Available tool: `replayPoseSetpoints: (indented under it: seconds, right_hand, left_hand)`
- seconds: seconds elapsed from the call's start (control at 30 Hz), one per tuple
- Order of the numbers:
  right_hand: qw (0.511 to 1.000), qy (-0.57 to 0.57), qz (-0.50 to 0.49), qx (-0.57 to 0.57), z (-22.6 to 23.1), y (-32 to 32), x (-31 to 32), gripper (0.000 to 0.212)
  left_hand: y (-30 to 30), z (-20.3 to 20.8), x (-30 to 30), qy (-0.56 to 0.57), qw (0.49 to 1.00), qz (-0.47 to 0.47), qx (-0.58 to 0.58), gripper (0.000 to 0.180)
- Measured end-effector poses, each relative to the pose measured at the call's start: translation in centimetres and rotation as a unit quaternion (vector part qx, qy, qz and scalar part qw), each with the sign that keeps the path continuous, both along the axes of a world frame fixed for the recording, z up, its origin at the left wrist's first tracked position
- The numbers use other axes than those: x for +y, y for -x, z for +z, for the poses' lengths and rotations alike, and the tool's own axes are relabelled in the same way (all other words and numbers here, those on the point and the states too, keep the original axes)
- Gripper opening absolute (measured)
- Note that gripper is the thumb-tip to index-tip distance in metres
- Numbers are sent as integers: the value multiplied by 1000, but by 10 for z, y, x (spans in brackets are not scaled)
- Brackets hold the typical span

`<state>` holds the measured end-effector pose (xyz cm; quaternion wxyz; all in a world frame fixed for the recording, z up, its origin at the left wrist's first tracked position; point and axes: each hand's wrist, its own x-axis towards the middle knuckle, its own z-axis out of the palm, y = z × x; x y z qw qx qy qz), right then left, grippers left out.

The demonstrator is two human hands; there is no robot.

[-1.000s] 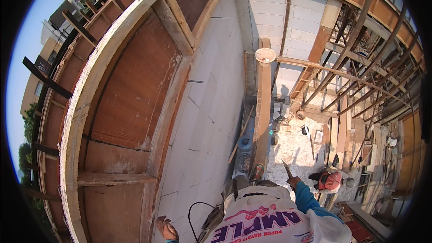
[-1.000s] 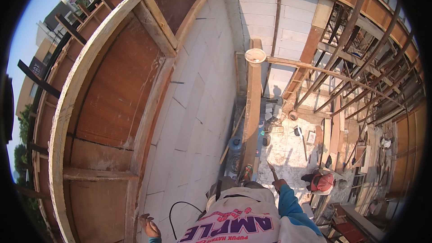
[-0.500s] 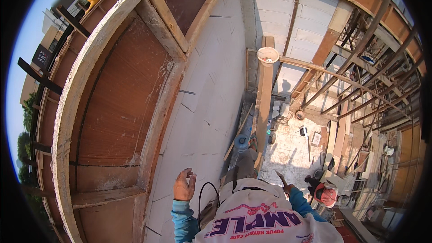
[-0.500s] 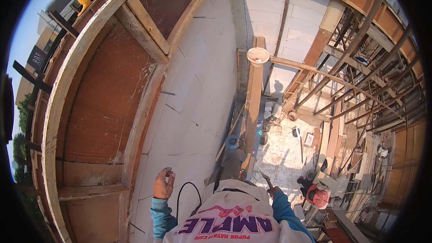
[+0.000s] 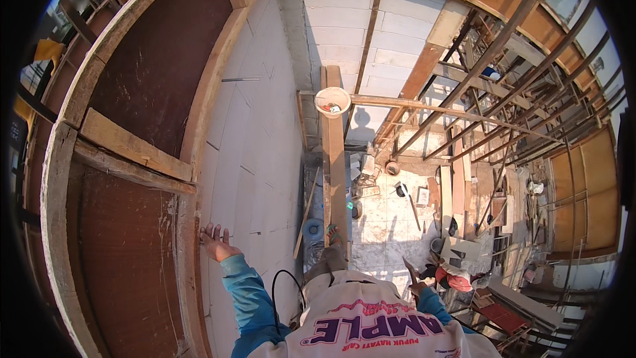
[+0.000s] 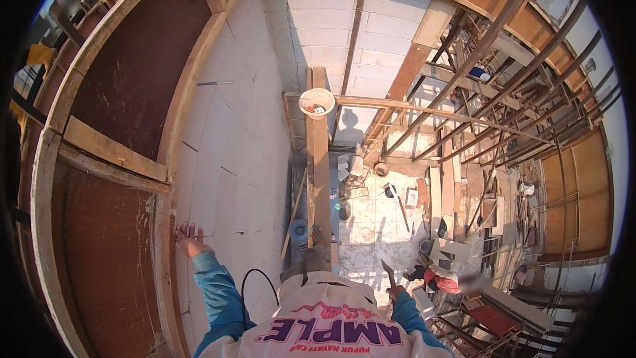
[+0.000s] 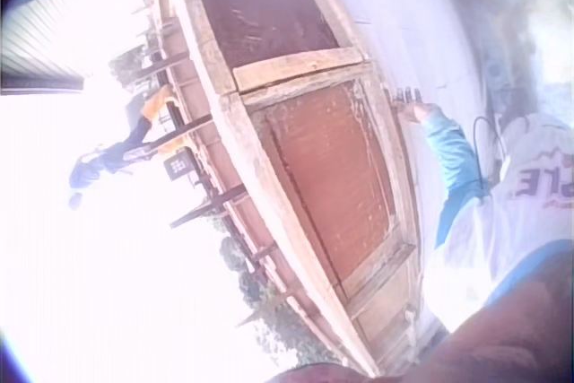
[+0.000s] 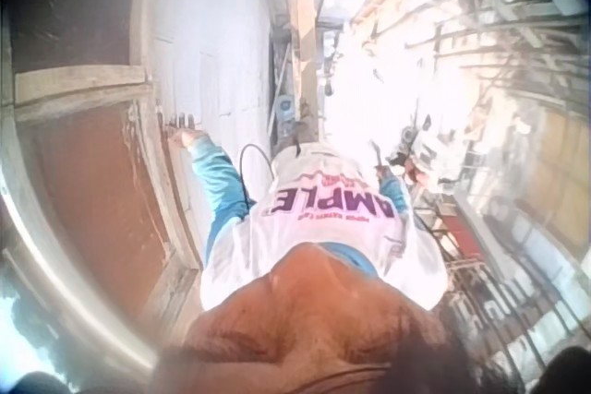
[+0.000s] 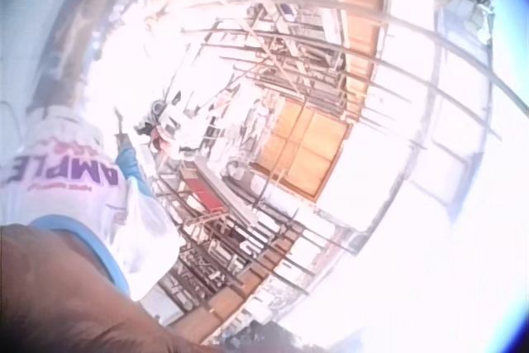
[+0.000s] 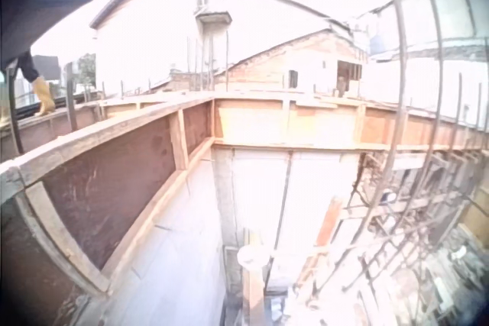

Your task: The person stands on a wooden framework at a construction site, using an axe to hammer nails and then cutting and twisting pieces of wire by hand to secure rebar components.

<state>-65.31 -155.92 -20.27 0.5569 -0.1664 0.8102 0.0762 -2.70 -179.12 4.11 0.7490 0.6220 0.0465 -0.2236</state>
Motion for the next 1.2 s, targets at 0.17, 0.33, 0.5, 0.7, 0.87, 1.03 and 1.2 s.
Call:
replayPoseSetpoints:
  seconds: [0.17, 0.33, 0.5, 0.7, 0.87, 1.03, 1.2]
  right_hand:
    - [998, -48, 26, 19, 35, -10, -61, 22]
    - [999, -35, 37, -9, -31, -4, -117, 19]
    - [994, -14, 106, -33, -12, -42, -239, 22]
    - [997, 27, 51, -44, -38, -47, -371, 21]
    - [996, 38, 45, -62, -76, -81, -493, 23]
    - [996, 52, 40, -67, -119, -141, -636, 18]
    - [973, 142, 155, -90, -201, -189, -773, 21]
  left_hand:
    - [9, 7, 3, -42, 999, -8, -25, 32]
    - [18, 28, -2, -100, 994, -2, -33, 30]
    - [15, 23, -4, -140, 990, -9, -34, 33]
    - [13, 18, 3, -175, 983, 12, -62, 40]
    - [2, 13, 16, -275, 957, 63, -71, 44]
    - [2, 31, -13, -481, 865, 145, 13, 28]
    - [22, 15, -120, -534, 836, 100, 79, 28]
